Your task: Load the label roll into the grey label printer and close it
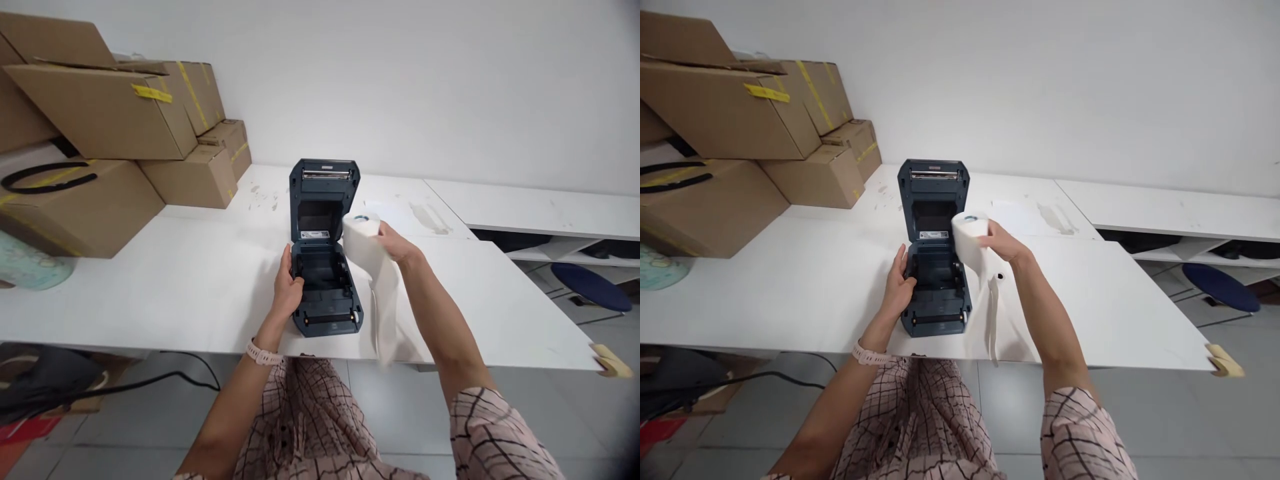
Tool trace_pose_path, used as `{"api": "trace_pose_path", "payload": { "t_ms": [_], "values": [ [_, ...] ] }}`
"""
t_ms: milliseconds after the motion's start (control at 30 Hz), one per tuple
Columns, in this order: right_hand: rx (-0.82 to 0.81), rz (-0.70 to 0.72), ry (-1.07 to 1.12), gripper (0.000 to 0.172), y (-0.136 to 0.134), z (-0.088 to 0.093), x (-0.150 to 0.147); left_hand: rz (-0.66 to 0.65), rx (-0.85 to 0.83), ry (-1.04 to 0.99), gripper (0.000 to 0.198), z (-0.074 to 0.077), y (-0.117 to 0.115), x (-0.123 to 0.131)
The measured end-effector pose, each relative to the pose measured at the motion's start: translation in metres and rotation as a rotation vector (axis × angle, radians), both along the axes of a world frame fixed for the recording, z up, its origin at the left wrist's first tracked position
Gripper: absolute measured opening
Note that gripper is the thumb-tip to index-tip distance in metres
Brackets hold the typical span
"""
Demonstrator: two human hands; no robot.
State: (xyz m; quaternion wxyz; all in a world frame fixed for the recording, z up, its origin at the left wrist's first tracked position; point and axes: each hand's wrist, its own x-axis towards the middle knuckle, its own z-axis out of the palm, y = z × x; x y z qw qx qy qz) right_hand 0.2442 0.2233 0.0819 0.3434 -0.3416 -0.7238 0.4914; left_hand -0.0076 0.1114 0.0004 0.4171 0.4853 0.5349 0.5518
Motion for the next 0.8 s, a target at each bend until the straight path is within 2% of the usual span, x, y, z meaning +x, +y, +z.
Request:
{"api": "trace_pose_path", "payload": {
  "t_ms": [67, 133, 233, 333, 433, 500, 633, 733, 800],
  "values": [
    [0.180, 0.151, -0.248, 0.066, -0.012, 0.021, -0.026, -0.009, 0.001, -0.002, 0.096, -0.002, 0.001, 0.000],
    [0.358, 0.236, -0.547, 0.063, -0.020, 0.032, -0.054, -0.011, 0.001, -0.001, 0.097, -0.004, 0.001, 0.000],
    [0.499, 0.265, -0.883, 0.055, -0.024, 0.029, -0.090, -0.004, -0.007, -0.014, 0.100, -0.004, 0.001, 0.001],
    [0.468, 0.314, -1.065, 0.060, -0.021, 0.015, -0.108, 0.011, -0.016, -0.038, 0.100, -0.002, 0.001, 0.001],
    [0.433, 0.319, -1.111, 0.069, -0.025, 0.005, -0.107, 0.016, -0.023, -0.055, 0.099, -0.001, 0.001, 0.000],
    [0.507, 0.265, -1.060, 0.068, -0.041, 0.003, -0.099, 0.009, -0.016, -0.066, 0.098, -0.002, 0.001, 0.000],
    [0.727, 0.126, -0.867, 0.052, -0.107, -0.004, -0.078, 0.005, 0.026, -0.137, 0.090, -0.003, 0.000, 0.000],
    [0.741, 0.059, -0.815, 0.060, -0.159, -0.022, -0.070, -0.023, 0.023, -0.202, 0.083, -0.001, -0.003, 0.000],
    [0.745, 0.008, -0.798, 0.068, -0.181, -0.036, -0.070, -0.037, -0.007, -0.202, 0.081, 0.000, -0.005, 0.000]
  ]
}}
